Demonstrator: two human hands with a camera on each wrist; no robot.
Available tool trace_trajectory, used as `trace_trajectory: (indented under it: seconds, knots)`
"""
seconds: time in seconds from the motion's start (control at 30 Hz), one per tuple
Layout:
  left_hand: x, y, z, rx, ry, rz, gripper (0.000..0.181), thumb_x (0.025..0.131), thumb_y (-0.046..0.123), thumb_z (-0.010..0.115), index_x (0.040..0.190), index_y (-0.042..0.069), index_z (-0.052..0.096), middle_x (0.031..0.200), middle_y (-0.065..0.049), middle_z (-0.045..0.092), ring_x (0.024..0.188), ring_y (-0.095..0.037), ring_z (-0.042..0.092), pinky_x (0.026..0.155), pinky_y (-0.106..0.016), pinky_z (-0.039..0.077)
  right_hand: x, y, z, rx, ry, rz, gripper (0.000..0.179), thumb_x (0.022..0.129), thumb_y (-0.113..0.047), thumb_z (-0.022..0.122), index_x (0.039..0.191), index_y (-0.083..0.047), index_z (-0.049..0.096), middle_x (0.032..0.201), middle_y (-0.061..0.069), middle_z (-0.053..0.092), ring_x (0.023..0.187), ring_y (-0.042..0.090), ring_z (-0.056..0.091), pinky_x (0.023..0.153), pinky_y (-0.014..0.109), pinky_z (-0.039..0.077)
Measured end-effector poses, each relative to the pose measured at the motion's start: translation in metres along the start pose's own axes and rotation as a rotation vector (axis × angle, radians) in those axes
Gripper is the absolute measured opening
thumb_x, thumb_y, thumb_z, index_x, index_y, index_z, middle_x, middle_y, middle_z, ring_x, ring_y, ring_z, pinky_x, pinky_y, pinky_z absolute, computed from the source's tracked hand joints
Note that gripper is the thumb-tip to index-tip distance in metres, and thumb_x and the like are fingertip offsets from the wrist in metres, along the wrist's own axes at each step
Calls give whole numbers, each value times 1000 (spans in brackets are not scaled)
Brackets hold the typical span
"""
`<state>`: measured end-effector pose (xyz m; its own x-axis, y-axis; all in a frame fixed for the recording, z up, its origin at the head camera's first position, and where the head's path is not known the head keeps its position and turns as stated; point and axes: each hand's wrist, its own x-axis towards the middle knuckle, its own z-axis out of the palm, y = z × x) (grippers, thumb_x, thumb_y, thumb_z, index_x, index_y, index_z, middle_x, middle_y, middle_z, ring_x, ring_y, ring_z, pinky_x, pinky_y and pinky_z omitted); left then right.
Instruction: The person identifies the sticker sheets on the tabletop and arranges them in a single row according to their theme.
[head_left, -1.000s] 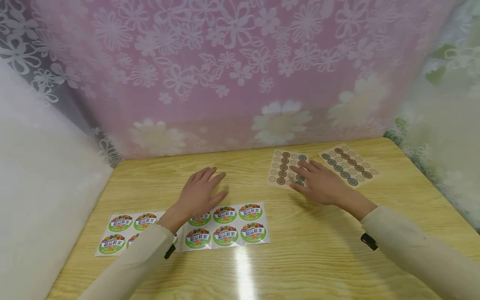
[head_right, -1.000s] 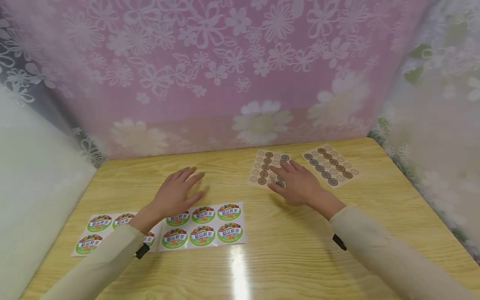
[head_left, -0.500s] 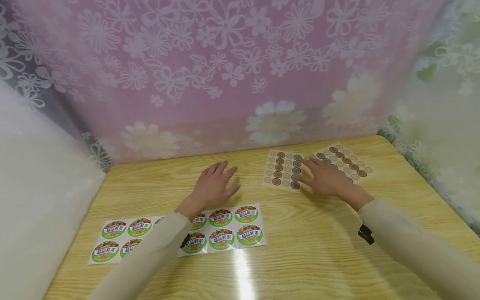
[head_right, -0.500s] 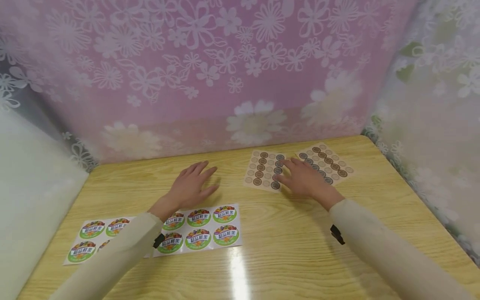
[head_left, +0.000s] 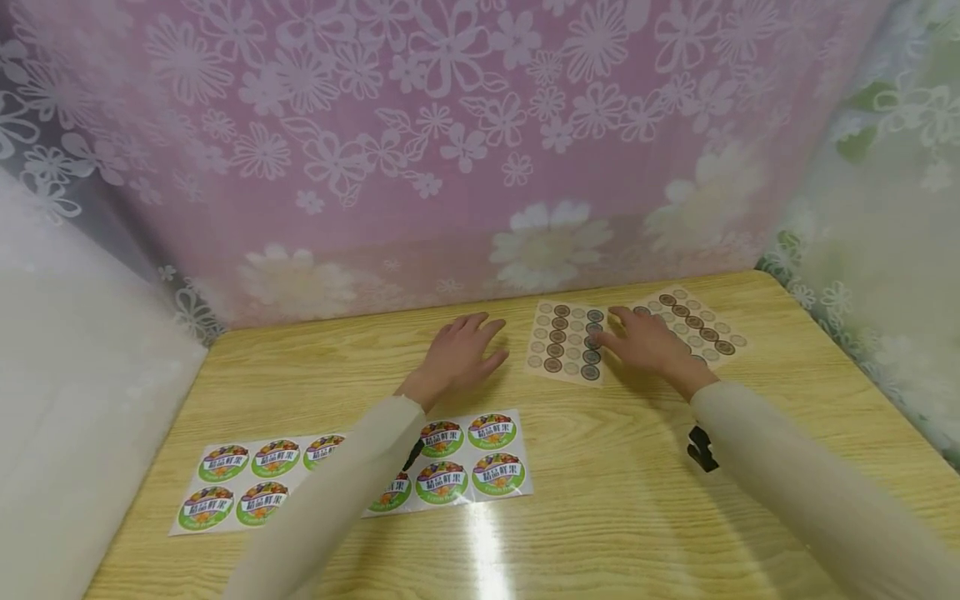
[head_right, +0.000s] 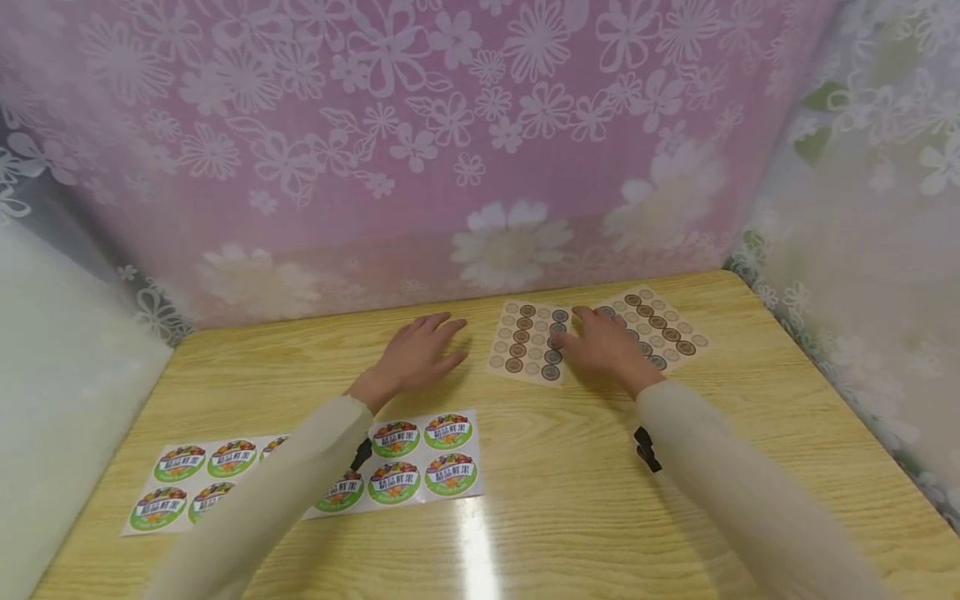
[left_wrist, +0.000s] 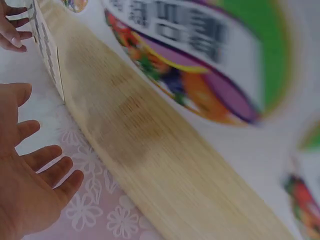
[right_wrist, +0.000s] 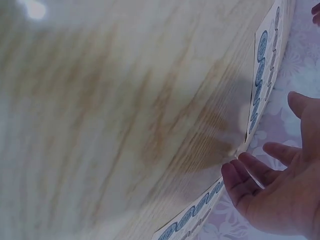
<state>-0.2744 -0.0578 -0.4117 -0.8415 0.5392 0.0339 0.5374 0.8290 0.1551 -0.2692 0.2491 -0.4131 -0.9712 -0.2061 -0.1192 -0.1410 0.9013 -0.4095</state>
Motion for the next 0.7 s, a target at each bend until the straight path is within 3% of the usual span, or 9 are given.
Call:
trace_trajectory:
  seconds: [0.33,0.53,0.7]
  knots:
    - [37,6,16,-217,-41,-5,54,99,36,52,146,12,39,145,-10,39,134,-27,35,109,-40,28,14,-10,7,17,8,104,79,95,-58,44,146,2,32,144,32,25,130,54,20,97,69,24]
    - [53,11,22,-232,-38,-23,57,97,34,57,145,9,40,144,-11,42,133,-27,35,109,-39,27,20,-9,11,24,32,141,76,94,-55,49,139,5,39,140,32,28,128,52,24,97,66,27]
    - [63,14,24,-250,-28,-49,58,95,33,59,144,8,41,143,-12,42,131,-29,36,107,-41,30,24,-4,13,-11,24,161,80,93,-54,52,143,6,35,139,31,26,129,53,20,96,66,28]
